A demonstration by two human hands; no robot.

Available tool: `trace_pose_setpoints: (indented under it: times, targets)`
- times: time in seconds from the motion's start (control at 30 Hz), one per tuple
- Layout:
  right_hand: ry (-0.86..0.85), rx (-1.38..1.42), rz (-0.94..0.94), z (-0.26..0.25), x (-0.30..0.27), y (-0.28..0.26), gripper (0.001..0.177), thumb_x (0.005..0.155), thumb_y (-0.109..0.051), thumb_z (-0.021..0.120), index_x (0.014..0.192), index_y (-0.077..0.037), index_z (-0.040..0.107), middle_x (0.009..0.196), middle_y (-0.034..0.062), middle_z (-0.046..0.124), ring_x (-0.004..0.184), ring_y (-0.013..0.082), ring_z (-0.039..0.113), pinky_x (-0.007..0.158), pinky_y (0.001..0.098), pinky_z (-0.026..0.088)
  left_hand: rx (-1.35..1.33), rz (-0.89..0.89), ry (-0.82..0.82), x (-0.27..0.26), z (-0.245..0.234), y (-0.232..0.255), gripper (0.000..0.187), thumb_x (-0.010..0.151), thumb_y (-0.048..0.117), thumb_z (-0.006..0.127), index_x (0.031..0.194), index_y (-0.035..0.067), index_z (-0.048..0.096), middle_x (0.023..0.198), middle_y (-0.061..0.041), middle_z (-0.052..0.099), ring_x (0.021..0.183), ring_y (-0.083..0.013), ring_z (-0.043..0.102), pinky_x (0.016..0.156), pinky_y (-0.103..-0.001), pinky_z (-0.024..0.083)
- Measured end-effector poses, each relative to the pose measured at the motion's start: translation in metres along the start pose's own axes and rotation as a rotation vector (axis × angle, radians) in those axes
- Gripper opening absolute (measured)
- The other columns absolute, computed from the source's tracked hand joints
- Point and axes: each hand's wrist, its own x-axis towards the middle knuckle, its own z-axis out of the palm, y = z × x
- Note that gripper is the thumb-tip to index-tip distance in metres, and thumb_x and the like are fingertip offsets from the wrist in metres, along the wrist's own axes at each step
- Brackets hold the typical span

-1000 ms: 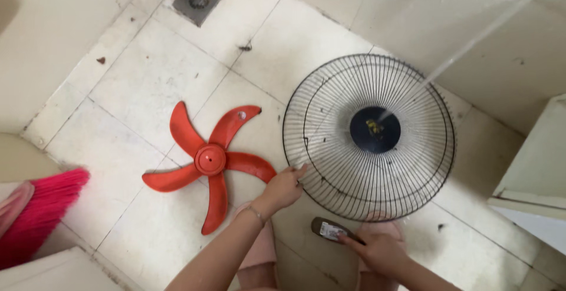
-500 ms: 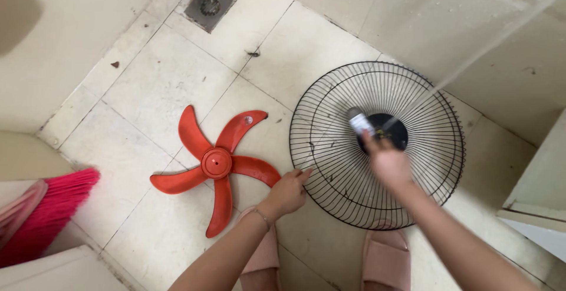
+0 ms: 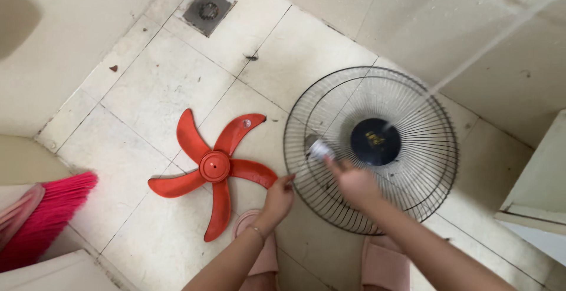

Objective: The person scrubs a black fan cage with a brush under running water, then rinses the brush and continues scrubbing the cage. A red fan blade assembly lies on the floor nearby.

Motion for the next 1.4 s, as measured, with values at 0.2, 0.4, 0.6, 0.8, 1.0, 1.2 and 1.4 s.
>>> trace_pose_setpoints:
  times: [0.2, 0.4, 0.6, 0.8, 1.0, 1.2, 1.4]
  targets:
    - [-0.048, 0.331, -0.120, -0.001, -0.009, -0.028, 0.054, 0.091, -0.014, 0.058, 0.145, -0.024, 0.057, 0.080, 0.0127, 0.067, 0.052, 0.0271, 0.065, 0.048, 0.0420, 0.057, -0.502, -0.330, -0.117, 0.002, 0.000, -0.050, 0.037, 0.089, 0.002, 0.058, 0.124, 0.003, 0.070, 0.115, -0.009, 0.072, 0.098, -0.0187, 0.070, 0.078, -0.031, 0.062]
    - [0.257, 1.381, 0.783, -0.044, 0.004, 0.053, 0.012, 0.106, -0.017, 0.053, 0.111, -0.017, 0.064, 0.102, -0.0014, 0.058, 0.051, 0.0131, 0.047, 0.044, 0.0272, 0.041, -0.429, -0.421, 0.016, 0.009, -0.006, -0.028, 0.057, 0.087, 0.007, 0.057, 0.144, 0.009, 0.050, 0.125, 0.000, 0.063, 0.107, -0.0166, 0.064, 0.079, -0.034, 0.059]
    - [0.242, 2.289, 0.775, -0.063, -0.016, 0.123, 0.015, 0.106, -0.022, 0.043, 0.117, -0.021, 0.053, 0.070, 0.0007, 0.048, 0.043, 0.0066, 0.036, 0.038, 0.0213, 0.028, -0.566, -0.581, -0.056, 0.039, 0.007, -0.050, 0.067, 0.084, 0.012, 0.061, 0.148, 0.010, 0.039, 0.114, -0.007, 0.070, 0.098, -0.0167, 0.063, 0.076, -0.031, 0.051]
    - [0.292, 2.332, 0.699, -0.043, -0.040, 0.163, 0.015, 0.114, -0.025, 0.048, 0.110, -0.010, 0.046, 0.075, 0.0013, 0.050, 0.048, 0.0093, 0.039, 0.044, 0.0254, 0.032, -0.459, -0.431, -0.092, 0.063, 0.017, -0.036, 0.044, 0.105, 0.031, 0.057, 0.132, -0.002, 0.069, 0.104, -0.009, 0.066, 0.092, -0.0191, 0.058, 0.075, -0.029, 0.049]
    - [0.497, 1.581, 1.078, -0.066, -0.086, 0.196, 0.016, 0.111, -0.021, 0.044, 0.116, -0.007, 0.049, 0.085, 0.0067, 0.060, 0.063, 0.0179, 0.057, 0.055, 0.0327, 0.048, -0.998, -0.475, -0.047, 0.031, -0.002, 0.097, 0.024, 0.107, 0.030, 0.034, 0.122, 0.012, 0.036, 0.113, -0.007, 0.075, 0.089, -0.0267, 0.074, 0.062, -0.029, 0.052]
    - [0.285, 1.607, 0.958, -0.096, -0.081, 0.180, 0.022, 0.105, -0.018, 0.047, 0.112, 0.000, 0.059, 0.090, 0.0096, 0.066, 0.072, 0.0205, 0.066, 0.062, 0.0366, 0.056, -0.846, -0.351, -0.018, 0.026, -0.032, 0.160, 0.027, 0.108, 0.031, 0.037, 0.133, 0.023, 0.046, 0.093, -0.011, 0.067, 0.066, -0.0189, 0.069, 0.047, -0.023, 0.037]
    - [0.138, 1.683, 0.738, -0.120, -0.038, 0.168, 0.020, 0.104, -0.015, 0.052, 0.101, 0.002, 0.062, 0.088, 0.0102, 0.067, 0.058, 0.0184, 0.060, 0.054, 0.0306, 0.050, -0.602, -0.343, -0.058, 0.054, -0.029, 0.127, 0.036, 0.106, 0.024, 0.038, 0.140, 0.019, 0.050, 0.094, -0.006, 0.066, 0.071, -0.0156, 0.067, 0.054, -0.027, 0.044]
